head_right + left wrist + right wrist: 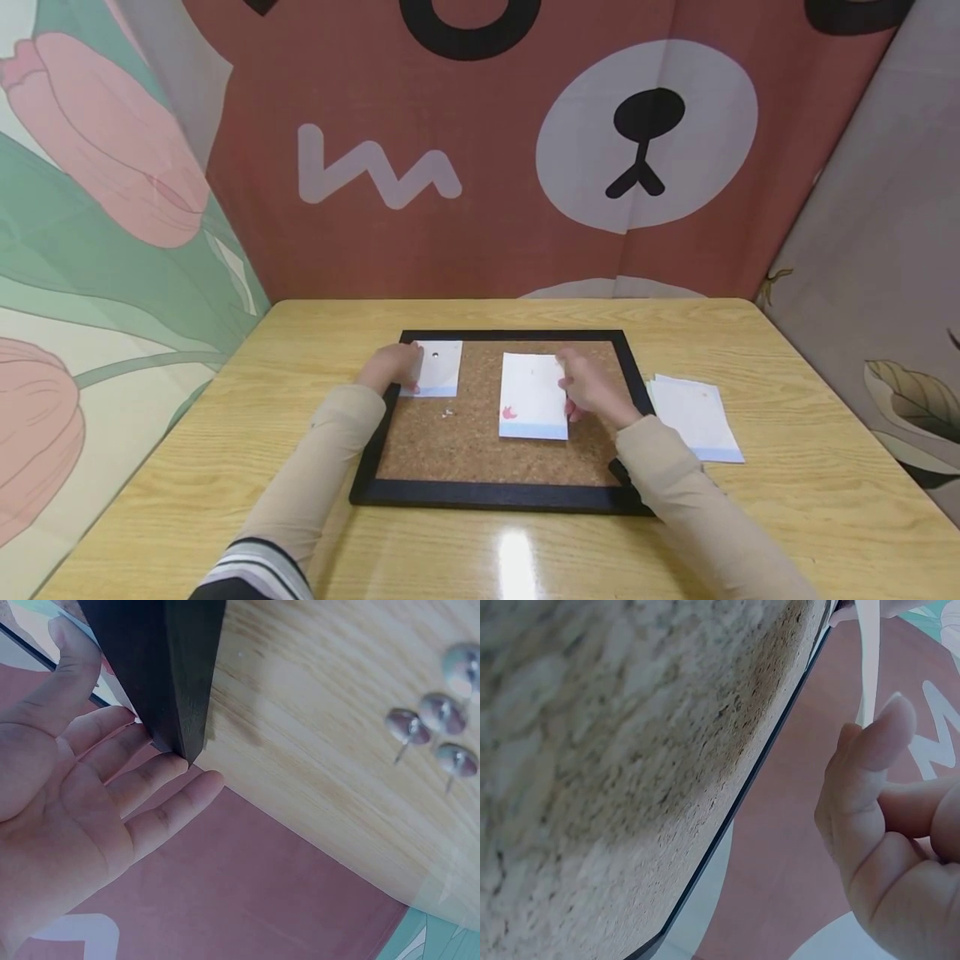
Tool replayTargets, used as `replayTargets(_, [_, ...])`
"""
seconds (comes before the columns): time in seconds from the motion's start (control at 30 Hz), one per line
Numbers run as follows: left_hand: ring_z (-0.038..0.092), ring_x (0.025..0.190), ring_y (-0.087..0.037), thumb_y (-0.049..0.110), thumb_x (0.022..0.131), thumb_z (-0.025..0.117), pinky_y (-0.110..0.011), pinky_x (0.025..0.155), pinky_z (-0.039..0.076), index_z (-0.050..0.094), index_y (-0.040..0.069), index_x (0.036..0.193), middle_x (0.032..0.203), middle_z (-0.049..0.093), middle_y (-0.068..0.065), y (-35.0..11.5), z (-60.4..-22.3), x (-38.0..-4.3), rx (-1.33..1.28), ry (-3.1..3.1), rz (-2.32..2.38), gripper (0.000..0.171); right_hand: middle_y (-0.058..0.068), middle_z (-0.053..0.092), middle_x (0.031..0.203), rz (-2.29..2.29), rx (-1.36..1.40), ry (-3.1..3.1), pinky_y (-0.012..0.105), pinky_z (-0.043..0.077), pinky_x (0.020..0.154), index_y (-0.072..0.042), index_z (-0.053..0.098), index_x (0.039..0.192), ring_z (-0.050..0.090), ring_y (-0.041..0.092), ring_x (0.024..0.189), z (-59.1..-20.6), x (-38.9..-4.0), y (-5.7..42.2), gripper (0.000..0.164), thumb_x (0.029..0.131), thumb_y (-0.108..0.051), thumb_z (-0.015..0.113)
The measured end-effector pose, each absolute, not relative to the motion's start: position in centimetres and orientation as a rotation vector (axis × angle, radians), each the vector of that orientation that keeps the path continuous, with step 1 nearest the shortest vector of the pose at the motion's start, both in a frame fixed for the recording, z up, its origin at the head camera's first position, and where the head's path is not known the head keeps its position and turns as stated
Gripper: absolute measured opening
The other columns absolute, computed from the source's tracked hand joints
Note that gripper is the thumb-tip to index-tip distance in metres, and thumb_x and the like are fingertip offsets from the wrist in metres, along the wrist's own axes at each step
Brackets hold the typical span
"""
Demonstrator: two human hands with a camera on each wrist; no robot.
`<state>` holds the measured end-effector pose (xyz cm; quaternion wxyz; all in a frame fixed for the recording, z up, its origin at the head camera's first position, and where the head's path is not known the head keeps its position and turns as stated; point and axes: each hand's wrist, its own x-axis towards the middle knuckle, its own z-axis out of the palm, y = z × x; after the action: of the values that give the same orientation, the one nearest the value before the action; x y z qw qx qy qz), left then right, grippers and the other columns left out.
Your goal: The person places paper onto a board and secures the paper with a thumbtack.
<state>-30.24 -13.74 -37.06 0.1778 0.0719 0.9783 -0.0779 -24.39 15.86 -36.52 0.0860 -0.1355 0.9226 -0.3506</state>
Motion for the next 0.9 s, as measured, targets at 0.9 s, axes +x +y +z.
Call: replayTargets(0.9, [0.038, 0.121, -0.031, 0.034, 0.074, 0.070, -0.037, 0.086, 0.042, 0.032, 0.004, 0.137, 0.143, 0.025, -0.014, -13.7, -36.7, -29.9, 0.212, 2.757, -0.241, 0.080, 0.016, 0.051, 0.065, -1.105, -0.360, 2.625, 0.036, 0.048, 0.043, 0.004, 0.025, 0.135, 0.050, 0.018, 0.040, -36.9, -24.2, 14.0, 0.045, 0.092, 0.007, 0.038])
